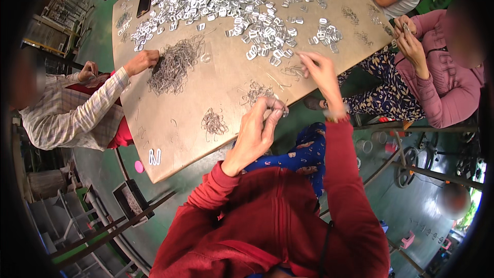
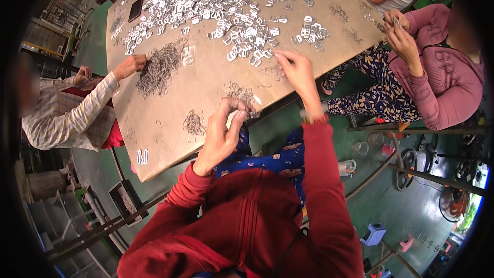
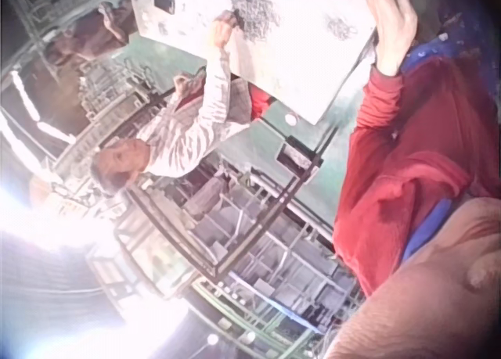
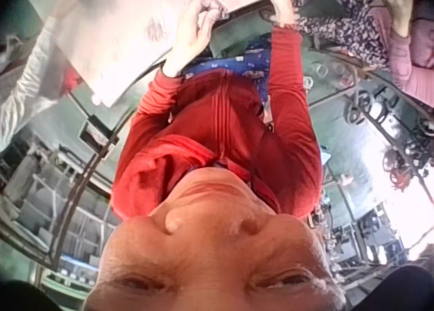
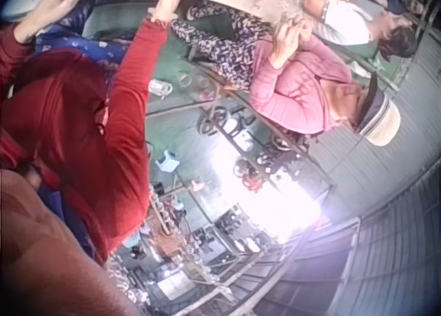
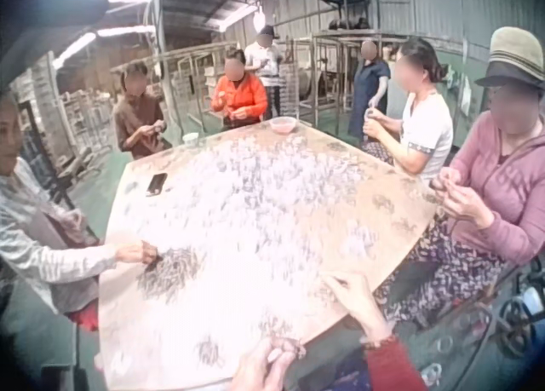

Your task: The person picks up metal links and small metal plates from a table, joins them together by hand to form a chain of hooks, and then hangs the completed hook chain onto a metal rack.

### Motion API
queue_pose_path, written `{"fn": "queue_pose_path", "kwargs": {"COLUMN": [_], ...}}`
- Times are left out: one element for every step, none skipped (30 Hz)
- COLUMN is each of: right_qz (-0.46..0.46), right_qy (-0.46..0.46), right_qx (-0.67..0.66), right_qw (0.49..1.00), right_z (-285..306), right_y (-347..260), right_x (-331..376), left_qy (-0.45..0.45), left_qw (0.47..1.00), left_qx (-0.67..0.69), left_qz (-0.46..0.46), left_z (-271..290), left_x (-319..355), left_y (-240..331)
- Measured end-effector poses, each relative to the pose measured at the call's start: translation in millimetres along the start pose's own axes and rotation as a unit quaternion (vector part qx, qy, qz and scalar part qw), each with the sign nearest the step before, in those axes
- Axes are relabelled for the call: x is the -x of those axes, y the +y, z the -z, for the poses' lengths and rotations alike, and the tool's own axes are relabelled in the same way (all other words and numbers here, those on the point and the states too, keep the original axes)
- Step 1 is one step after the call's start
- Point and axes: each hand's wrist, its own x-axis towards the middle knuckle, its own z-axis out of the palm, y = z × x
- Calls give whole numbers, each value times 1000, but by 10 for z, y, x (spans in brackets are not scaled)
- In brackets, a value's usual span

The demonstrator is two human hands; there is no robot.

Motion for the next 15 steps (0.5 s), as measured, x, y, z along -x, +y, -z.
{"fn": "queue_pose_path", "kwargs": {"right_qz": [84,165,242,233,225,215,166,114,62,9,6,5,12,32,35], "right_qy": [13,28,39,34,25,17,7,-10,-26,-9,0,7,2,-6,-5], "right_qx": [114,227,333,345,356,368,322,273,222,126,64,-1,-56,-80,-110], "right_qw": [990,959,910,909,907,905,932,955,973,992,998,1000,998,996,993], "right_z": [-29,-55,-101,-101,-121,-88,-24,-43,-89,-105,-65,-59,-48,-34,-50], "right_y": [174,352,504,643,685,724,762,709,556,421,222,54,-101,-167,-234], "right_x": [-221,-419,-571,-672,-724,-764,-797,-768,-708,-567,-382,-182,47,228,414], "left_qy": [-1,-3,-1,-4,-3,-1,-1,4,8,11,6,4,1,1,-2], "left_qw": [1000,999,1000,1000,1000,1000,999,999,998,998,999,999,1000,1000,1000], "left_qx": [0,23,22,24,27,27,36,44,51,53,42,27,15,1,-5], "left_qz": [1,22,19,16,14,10,17,30,43,42,35,28,18,20,14], "left_z": [-3,-21,-17,-25,-37,-35,-29,-15,-6,-23,-52,-69,-95,-129,-155], "left_x": [9,24,43,50,72,80,46,49,50,47,23,1,-43,-67,-89], "left_y": [-6,-12,-27,-40,-55,-71,-74,-81,-86,-120,-110,-99,-76,-65,-78]}}
